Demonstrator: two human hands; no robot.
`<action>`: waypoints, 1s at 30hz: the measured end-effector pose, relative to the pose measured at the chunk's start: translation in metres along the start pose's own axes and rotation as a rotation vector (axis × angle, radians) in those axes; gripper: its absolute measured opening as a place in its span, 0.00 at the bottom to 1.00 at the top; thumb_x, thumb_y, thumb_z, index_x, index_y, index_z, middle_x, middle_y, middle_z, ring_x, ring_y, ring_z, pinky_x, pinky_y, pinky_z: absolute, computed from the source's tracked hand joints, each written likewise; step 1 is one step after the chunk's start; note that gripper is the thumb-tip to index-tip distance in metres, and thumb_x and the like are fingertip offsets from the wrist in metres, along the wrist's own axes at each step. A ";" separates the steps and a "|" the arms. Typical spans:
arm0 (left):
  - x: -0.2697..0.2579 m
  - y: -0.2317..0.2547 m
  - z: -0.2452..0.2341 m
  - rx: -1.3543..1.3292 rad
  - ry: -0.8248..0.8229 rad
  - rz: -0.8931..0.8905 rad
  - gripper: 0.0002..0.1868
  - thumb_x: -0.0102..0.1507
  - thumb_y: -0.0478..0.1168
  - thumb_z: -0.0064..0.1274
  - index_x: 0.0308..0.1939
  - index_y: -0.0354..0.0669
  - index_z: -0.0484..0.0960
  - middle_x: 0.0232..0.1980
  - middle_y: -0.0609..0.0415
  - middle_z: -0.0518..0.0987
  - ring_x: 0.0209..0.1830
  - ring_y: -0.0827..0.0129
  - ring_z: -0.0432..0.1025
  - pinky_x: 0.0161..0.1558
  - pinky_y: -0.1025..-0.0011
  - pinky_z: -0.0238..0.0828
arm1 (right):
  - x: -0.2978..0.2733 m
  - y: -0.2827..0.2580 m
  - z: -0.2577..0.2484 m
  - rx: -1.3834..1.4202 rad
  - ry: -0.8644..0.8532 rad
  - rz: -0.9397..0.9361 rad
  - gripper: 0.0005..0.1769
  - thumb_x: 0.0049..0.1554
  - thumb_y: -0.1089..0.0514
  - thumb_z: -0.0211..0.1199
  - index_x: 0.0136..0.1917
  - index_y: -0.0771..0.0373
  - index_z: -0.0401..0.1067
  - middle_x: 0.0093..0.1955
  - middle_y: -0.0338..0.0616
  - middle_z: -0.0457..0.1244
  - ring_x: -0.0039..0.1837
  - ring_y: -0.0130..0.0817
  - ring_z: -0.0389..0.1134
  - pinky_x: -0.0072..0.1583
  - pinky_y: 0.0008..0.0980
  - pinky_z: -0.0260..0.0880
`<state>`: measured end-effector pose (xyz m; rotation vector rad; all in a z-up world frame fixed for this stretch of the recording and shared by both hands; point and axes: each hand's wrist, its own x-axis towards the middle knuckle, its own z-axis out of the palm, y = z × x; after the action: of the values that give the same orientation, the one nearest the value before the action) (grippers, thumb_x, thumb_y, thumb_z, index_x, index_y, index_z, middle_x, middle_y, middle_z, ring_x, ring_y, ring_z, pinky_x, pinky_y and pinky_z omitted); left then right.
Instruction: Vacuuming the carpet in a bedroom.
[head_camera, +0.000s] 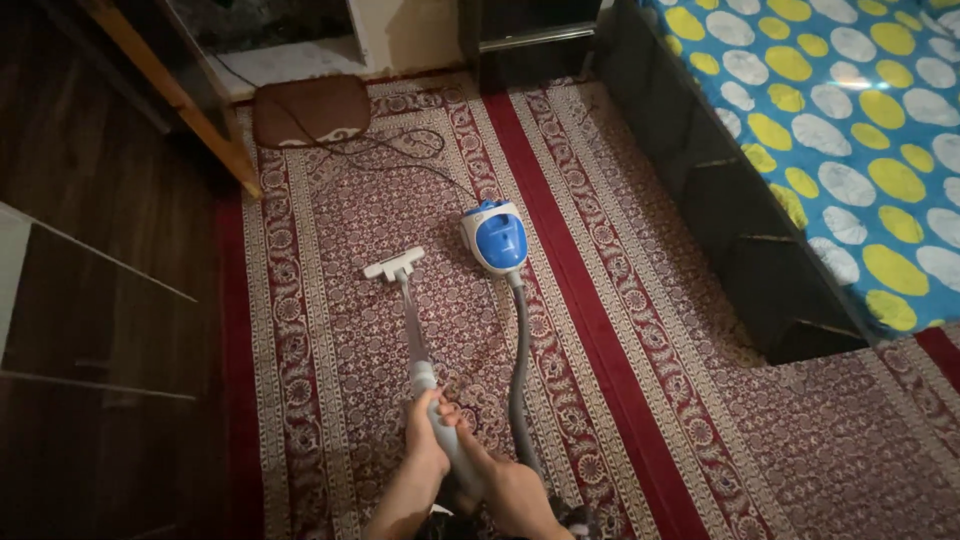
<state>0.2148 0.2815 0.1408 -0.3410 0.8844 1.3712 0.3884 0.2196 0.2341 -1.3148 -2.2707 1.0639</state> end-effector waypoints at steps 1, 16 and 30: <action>0.005 0.001 -0.001 0.020 -0.017 -0.008 0.11 0.59 0.44 0.52 0.28 0.48 0.66 0.20 0.60 0.64 0.17 0.71 0.60 0.28 0.66 0.64 | 0.004 -0.005 -0.002 -0.002 0.032 -0.007 0.50 0.52 0.59 0.66 0.82 0.42 0.49 0.57 0.63 0.68 0.50 0.60 0.73 0.48 0.52 0.70; 0.214 0.178 0.058 0.000 -0.025 0.102 0.10 0.58 0.44 0.54 0.30 0.47 0.70 0.22 0.60 0.66 0.18 0.70 0.61 0.29 0.68 0.65 | 0.271 -0.015 -0.003 0.002 -0.088 0.160 0.52 0.47 0.56 0.64 0.82 0.35 0.51 0.37 0.62 0.69 0.43 0.60 0.73 0.48 0.54 0.72; 0.363 0.385 0.158 0.134 -0.094 0.074 0.10 0.58 0.41 0.54 0.30 0.48 0.67 0.19 0.61 0.65 0.16 0.71 0.61 0.30 0.64 0.70 | 0.527 -0.073 0.007 0.015 0.022 0.184 0.52 0.47 0.50 0.65 0.81 0.41 0.47 0.45 0.63 0.69 0.45 0.63 0.72 0.49 0.57 0.71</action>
<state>-0.1106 0.7251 0.0896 -0.1406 0.9131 1.3768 0.0595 0.6381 0.2315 -1.5455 -2.1547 1.1161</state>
